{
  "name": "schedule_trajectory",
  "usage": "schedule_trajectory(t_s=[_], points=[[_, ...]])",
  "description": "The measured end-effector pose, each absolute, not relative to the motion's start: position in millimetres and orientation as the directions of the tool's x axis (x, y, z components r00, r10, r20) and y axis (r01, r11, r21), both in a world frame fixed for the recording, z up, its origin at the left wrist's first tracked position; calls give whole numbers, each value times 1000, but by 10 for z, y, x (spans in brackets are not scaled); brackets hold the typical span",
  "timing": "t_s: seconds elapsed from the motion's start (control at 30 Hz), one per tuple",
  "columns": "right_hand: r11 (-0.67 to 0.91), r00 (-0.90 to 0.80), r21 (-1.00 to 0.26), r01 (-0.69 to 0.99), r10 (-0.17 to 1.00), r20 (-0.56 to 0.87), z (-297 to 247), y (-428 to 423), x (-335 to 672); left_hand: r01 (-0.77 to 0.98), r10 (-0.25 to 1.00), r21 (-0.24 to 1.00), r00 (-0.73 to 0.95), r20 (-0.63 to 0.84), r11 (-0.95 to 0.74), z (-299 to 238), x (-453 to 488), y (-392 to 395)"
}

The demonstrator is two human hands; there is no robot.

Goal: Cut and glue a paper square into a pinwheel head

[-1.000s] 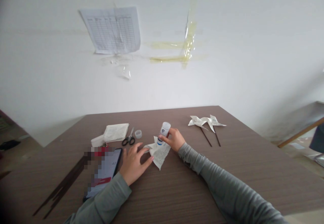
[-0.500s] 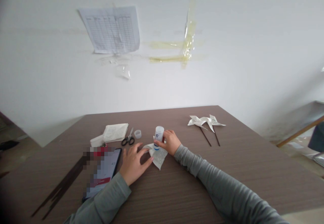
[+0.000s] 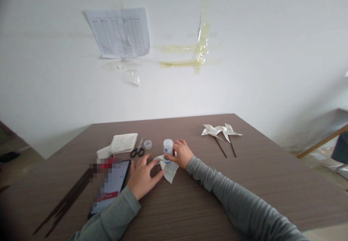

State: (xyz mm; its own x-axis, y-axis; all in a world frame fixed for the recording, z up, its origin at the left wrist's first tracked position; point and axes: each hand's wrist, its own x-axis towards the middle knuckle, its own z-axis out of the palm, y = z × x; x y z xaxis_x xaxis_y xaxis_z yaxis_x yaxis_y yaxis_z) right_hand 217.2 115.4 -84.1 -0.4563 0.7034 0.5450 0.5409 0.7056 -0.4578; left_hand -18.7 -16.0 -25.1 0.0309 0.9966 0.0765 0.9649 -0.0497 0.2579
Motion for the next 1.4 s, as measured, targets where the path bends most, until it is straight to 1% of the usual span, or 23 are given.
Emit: schedule_trajectory(t_s=[0.27,0.57,0.83,1.07,1.13,1.2,1.3,1.4], points=[[717,-471,-400,570,685,556,-835,1118,2163,975,999,219,28,41,-37,-172,-147,-174],[716,-481,-397,574,687,544,-819,1105,2155,967,996,249,46,71,-63,-231,-183,-164],[719,-485,-386,577,683,546,-805,1105,2146,977,1000,212,27,-5,-25,-123,-121,-191],[706,-453,-406,580,694,559,-822,1112,2142,975,999,221,29,33,-36,-130,-133,-191],[698,-428,-431,572,702,569,-841,1127,2159,974,999,221,34,39,-41,-132,-138,-193],[680,-377,-487,549,721,582,-865,1142,2188,975,999,220,33,29,-39,-139,-146,-195],[654,-261,-586,478,743,617,-893,1152,2241,971,999,237,36,28,-41,-185,-179,-188],[673,-203,-630,388,729,654,-893,1148,2285,966,997,253,45,58,-58,-266,-224,-170]])
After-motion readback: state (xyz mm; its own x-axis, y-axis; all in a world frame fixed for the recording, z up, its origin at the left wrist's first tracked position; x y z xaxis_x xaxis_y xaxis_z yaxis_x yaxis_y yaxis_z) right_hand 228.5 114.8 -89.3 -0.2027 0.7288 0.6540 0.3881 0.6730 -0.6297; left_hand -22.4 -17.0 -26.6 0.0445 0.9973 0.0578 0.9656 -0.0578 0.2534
